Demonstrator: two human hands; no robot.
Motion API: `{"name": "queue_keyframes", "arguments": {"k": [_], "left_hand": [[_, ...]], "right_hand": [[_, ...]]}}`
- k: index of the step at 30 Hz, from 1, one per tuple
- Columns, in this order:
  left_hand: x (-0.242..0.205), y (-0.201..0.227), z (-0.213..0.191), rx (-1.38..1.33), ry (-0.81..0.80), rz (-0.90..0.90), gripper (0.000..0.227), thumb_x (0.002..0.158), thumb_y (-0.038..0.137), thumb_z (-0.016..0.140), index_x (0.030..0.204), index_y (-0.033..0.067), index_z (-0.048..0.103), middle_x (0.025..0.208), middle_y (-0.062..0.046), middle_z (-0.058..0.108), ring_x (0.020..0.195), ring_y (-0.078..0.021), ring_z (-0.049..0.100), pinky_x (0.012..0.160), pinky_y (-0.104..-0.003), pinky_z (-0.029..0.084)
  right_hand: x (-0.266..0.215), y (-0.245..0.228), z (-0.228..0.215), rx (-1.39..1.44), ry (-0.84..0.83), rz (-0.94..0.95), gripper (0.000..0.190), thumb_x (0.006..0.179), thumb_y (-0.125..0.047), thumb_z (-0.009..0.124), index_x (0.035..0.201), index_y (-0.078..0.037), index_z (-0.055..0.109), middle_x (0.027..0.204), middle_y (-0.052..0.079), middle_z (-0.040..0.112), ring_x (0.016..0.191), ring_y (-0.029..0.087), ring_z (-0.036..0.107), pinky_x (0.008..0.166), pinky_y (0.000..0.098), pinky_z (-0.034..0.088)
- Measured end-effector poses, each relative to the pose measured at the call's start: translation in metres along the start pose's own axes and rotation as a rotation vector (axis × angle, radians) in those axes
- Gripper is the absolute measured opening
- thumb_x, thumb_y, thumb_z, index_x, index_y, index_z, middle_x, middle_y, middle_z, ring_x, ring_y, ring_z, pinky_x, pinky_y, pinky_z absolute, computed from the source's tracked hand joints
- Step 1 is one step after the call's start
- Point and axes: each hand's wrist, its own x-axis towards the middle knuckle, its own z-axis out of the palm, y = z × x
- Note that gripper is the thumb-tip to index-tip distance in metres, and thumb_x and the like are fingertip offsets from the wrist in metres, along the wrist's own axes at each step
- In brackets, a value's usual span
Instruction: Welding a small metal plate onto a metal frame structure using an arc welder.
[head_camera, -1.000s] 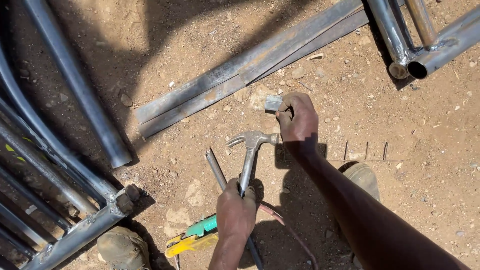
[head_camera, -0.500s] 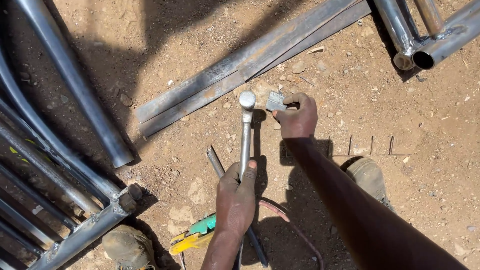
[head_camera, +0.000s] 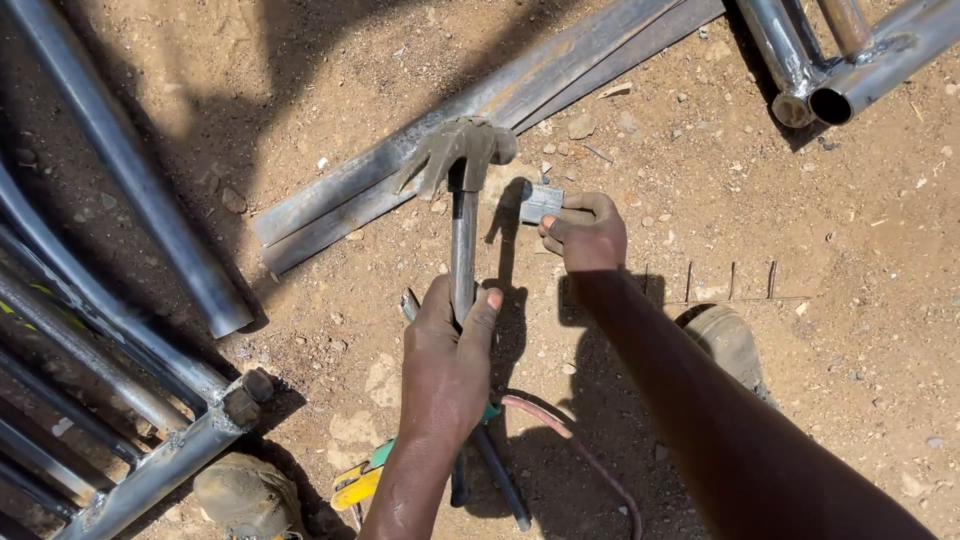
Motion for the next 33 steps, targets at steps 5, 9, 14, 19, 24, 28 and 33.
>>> {"name": "queue_keyframes", "arguments": {"k": [5,9,14,19,24,28,33], "left_hand": [[0.0,0.002,0.003,0.145,0.081,-0.027,0.035,0.105,0.037,0.052,0.091,0.0065,0.062,0.054,-0.014,0.056,0.049,-0.0213,0.053,0.049,-0.033,0.042],[0.004,-0.01,0.012,0.176,0.001,0.151,0.041,0.106,0.042,0.048,0.091,0.0062,0.062,0.052,-0.018,0.055,0.045,-0.0265,0.056,0.045,-0.036,0.044],[0.039,-0.031,0.023,0.379,-0.122,0.065,0.052,0.107,0.052,0.038,0.105,0.006,0.061,0.059,-0.014,0.059,0.051,-0.022,0.058,0.051,-0.036,0.05],[0.037,-0.007,0.028,0.426,-0.121,-0.076,0.057,0.107,0.055,0.035,0.108,0.0053,0.063,0.064,-0.011,0.061,0.05,-0.0176,0.056,0.05,-0.031,0.05],[0.05,-0.022,0.021,0.542,-0.167,0.014,0.059,0.109,0.054,0.031,0.111,0.0038,0.063,0.066,-0.011,0.061,0.05,-0.0181,0.059,0.049,-0.031,0.05],[0.056,-0.021,0.021,0.592,-0.165,-0.068,0.061,0.108,0.057,0.031,0.114,0.0047,0.063,0.07,-0.011,0.062,0.054,-0.0184,0.058,0.051,-0.033,0.05],[0.03,-0.022,0.017,0.389,0.041,0.007,0.054,0.109,0.049,0.037,0.098,0.0047,0.064,0.056,-0.01,0.057,0.044,-0.019,0.055,0.045,-0.031,0.047]], "right_hand": [[0.006,0.006,0.001,0.055,-0.018,0.038,0.031,0.091,0.0,0.073,0.118,-0.004,0.058,0.101,0.017,0.068,0.089,0.023,0.076,0.079,0.0354,0.07],[-0.001,0.006,0.007,0.074,-0.007,0.039,0.032,0.086,0.0,0.079,0.111,-0.006,0.06,0.091,0.018,0.07,0.078,0.025,0.077,0.071,0.037,0.072],[0.0,0.001,0.006,0.019,0.024,0.046,0.025,0.088,-0.001,0.075,0.107,-0.003,0.059,0.091,0.022,0.072,0.076,0.027,0.079,0.07,0.0399,0.072],[0.005,0.002,0.002,-0.116,0.027,0.082,0.025,0.087,-0.005,0.075,0.106,0.0,0.06,0.089,0.02,0.075,0.069,0.022,0.077,0.062,0.0284,0.068],[0.012,0.015,-0.004,-0.137,0.038,0.04,0.023,0.088,-0.006,0.076,0.104,-0.002,0.06,0.081,0.017,0.073,0.058,0.015,0.07,0.047,0.0198,0.063],[0.007,-0.001,-0.001,-0.174,0.045,0.018,0.021,0.087,-0.002,0.077,0.102,0.0,0.062,0.079,0.017,0.072,0.056,0.016,0.07,0.045,0.0214,0.062],[-0.014,-0.02,0.005,-0.271,-0.006,-0.094,0.016,0.088,-0.003,0.078,0.098,-0.004,0.065,0.076,0.008,0.071,0.054,0.011,0.065,0.046,0.019,0.057]]}}
